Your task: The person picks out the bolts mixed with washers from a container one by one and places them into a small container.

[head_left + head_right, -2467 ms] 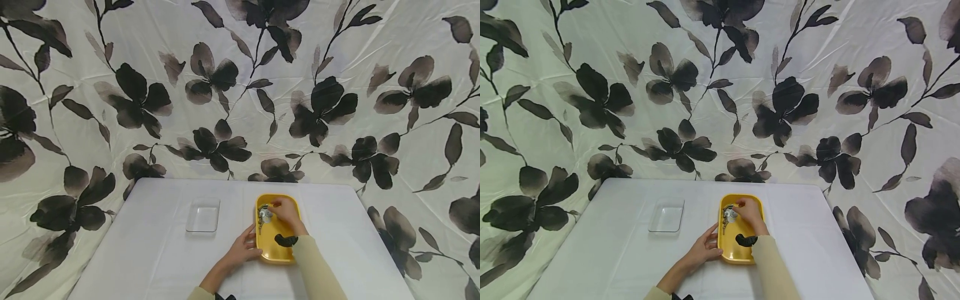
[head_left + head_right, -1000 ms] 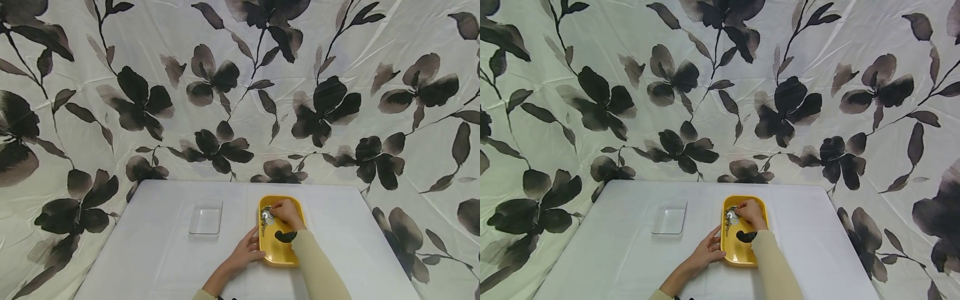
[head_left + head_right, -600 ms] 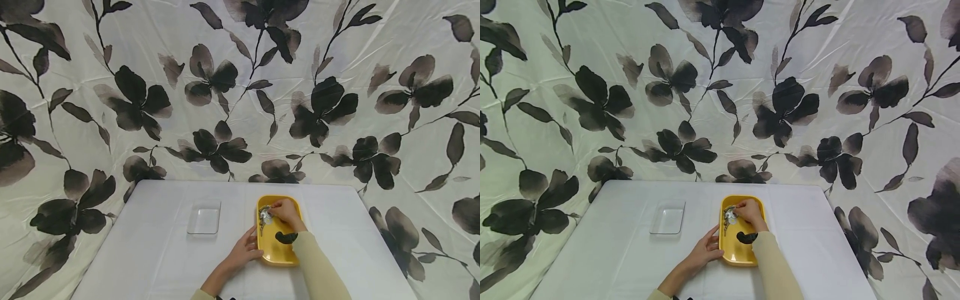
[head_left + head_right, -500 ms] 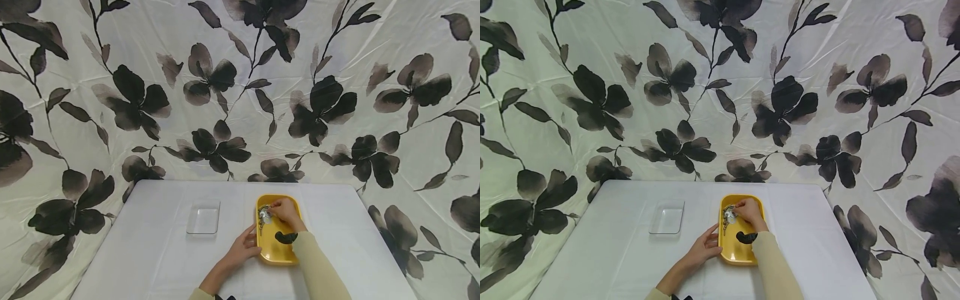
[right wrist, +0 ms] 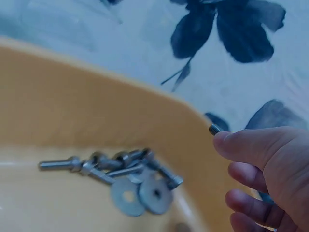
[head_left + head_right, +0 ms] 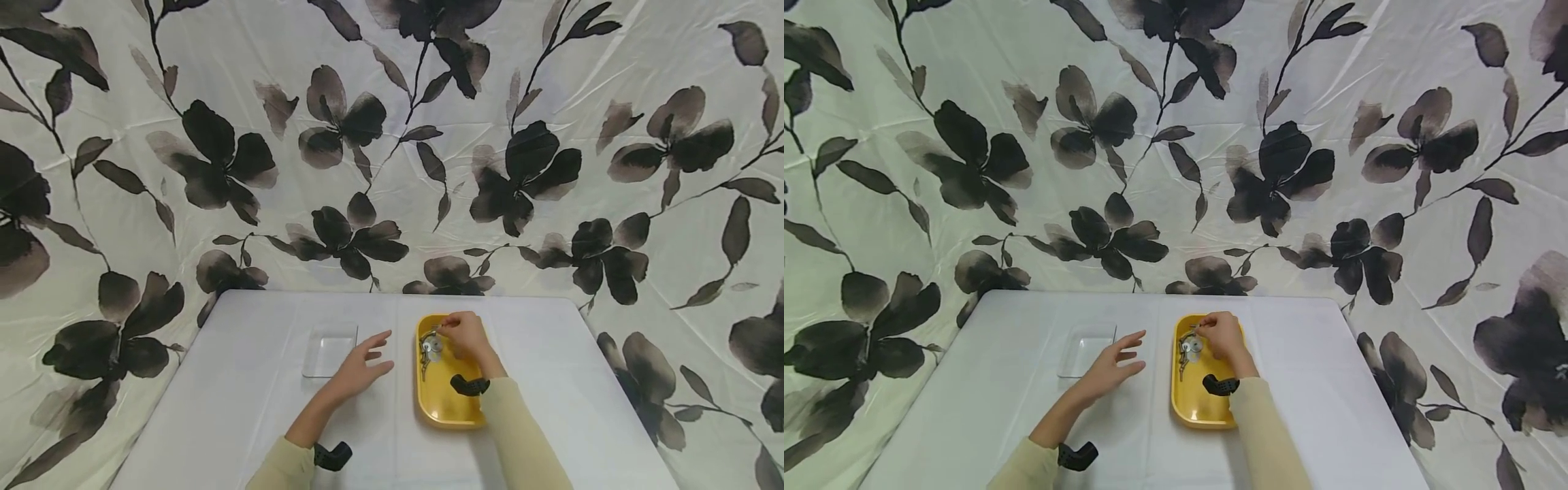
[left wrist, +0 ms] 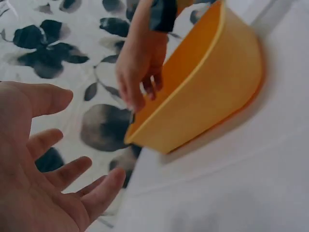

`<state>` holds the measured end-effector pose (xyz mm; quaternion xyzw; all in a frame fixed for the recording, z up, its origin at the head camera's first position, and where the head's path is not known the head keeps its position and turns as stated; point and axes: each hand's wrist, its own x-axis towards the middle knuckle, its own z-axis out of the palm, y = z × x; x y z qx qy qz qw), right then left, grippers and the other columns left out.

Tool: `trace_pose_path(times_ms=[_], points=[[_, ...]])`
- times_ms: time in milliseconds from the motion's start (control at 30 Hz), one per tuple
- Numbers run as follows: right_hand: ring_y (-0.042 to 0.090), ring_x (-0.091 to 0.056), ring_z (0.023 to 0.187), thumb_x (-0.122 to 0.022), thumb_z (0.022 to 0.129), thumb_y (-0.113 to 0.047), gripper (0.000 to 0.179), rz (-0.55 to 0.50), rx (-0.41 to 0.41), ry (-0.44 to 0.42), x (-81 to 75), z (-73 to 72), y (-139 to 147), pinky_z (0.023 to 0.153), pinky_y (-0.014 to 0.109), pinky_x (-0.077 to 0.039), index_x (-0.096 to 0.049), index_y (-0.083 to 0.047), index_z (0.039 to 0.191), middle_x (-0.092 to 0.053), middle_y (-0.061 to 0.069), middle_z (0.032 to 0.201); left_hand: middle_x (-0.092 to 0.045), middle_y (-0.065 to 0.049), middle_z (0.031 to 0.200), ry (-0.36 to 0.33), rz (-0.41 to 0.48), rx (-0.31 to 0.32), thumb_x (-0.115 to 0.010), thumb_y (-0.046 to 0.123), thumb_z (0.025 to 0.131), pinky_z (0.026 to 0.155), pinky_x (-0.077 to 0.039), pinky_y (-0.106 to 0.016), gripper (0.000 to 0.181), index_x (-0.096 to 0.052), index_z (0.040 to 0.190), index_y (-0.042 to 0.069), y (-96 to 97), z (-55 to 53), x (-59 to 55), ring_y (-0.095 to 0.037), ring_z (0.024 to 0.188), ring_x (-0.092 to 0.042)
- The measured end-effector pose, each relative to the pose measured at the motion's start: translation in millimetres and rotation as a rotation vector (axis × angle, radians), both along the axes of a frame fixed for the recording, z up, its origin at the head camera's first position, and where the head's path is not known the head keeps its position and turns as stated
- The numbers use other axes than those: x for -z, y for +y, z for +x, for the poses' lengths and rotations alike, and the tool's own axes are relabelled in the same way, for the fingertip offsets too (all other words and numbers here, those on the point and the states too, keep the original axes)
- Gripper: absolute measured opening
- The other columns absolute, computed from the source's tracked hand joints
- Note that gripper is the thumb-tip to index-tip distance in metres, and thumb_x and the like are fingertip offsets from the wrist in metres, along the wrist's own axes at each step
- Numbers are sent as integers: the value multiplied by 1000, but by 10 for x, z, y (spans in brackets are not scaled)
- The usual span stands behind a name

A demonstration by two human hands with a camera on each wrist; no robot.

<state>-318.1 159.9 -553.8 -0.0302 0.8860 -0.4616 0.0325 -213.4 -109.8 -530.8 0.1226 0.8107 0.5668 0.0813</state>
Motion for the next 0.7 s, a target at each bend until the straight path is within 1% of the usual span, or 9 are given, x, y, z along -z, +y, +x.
trace_pose_path(times_ms=[100, 200, 267, 367, 467, 567, 633, 700], points=[[15, -62, 68, -80, 81, -14, 11, 39, -10, 92, -122, -13, -16, 61, 29, -54, -74, -7, 85, -68, 2, 76, -43, -17, 144, 26, -46, -24, -67, 23, 93, 98, -43, -57, 58, -44, 147, 20, -216, -51, -158, -42, 127, -45], [15, -62, 70, -80, 81, -15, 10, 69, -28, 151, -215, -25, -37, 64, 30, -54, -74, -7, 85, -67, -1, 75, -42, -17, 145, 41, -65, -41, -66, 22, 94, 99, -41, -60, 59, -42, 148, 18, -426, -78, -271, -43, 128, -44], [15, -61, 70, -79, 82, -15, 9, 84, -44, 186, -267, -37, -42, 64, 29, -53, -74, -8, 86, -67, -1, 75, -40, -18, 147, 36, -80, -50, -65, 22, 95, 100, -39, -60, 59, -41, 148, 18, -541, -99, -329, -43, 129, -42], [17, -60, 71, -78, 83, -16, 10, 67, -63, 219, -357, -52, -63, 63, 29, -52, -74, -8, 87, -67, -1, 75, -35, -20, 149, 24, -111, -54, -64, 24, 96, 101, -38, -61, 60, -39, 150, 16, -693, -111, -440, -46, 131, -38], [17, -61, 71, -79, 82, -18, 11, 35, -73, 230, -469, -53, -98, 63, 29, -53, -75, -9, 88, -67, -1, 77, -31, -22, 151, 8, -155, -48, -62, 27, 97, 100, -39, -62, 61, -37, 150, 15, -836, -121, -541, -48, 133, -33], [17, -61, 71, -79, 82, -19, 12, 8, -86, 239, -601, -34, -157, 62, 29, -53, -75, -10, 88, -67, -1, 77, -28, -23, 152, -10, -187, -50, -60, 29, 97, 99, -40, -62, 61, -35, 151, 14, -996, -161, -580, -50, 133, -31], [17, -61, 70, -80, 82, -18, 12, -9, -101, 254, -684, -23, -218, 61, 29, -52, -75, -10, 88, -67, -2, 77, -27, -24, 152, -19, -187, -80, -58, 28, 98, 99, -40, -62, 59, -35, 151, 13, -1110, -199, -574, -50, 133, -31], [17, -61, 69, -80, 81, -17, 12, -35, -116, 267, -760, -8, -294, 60, 29, -52, -74, -9, 87, -68, -1, 76, -27, -24, 152, -21, -175, -126, -57, 26, 99, 99, -39, -62, 56, -36, 150, 12, -1221, -234, -551, -49, 133, -34]])
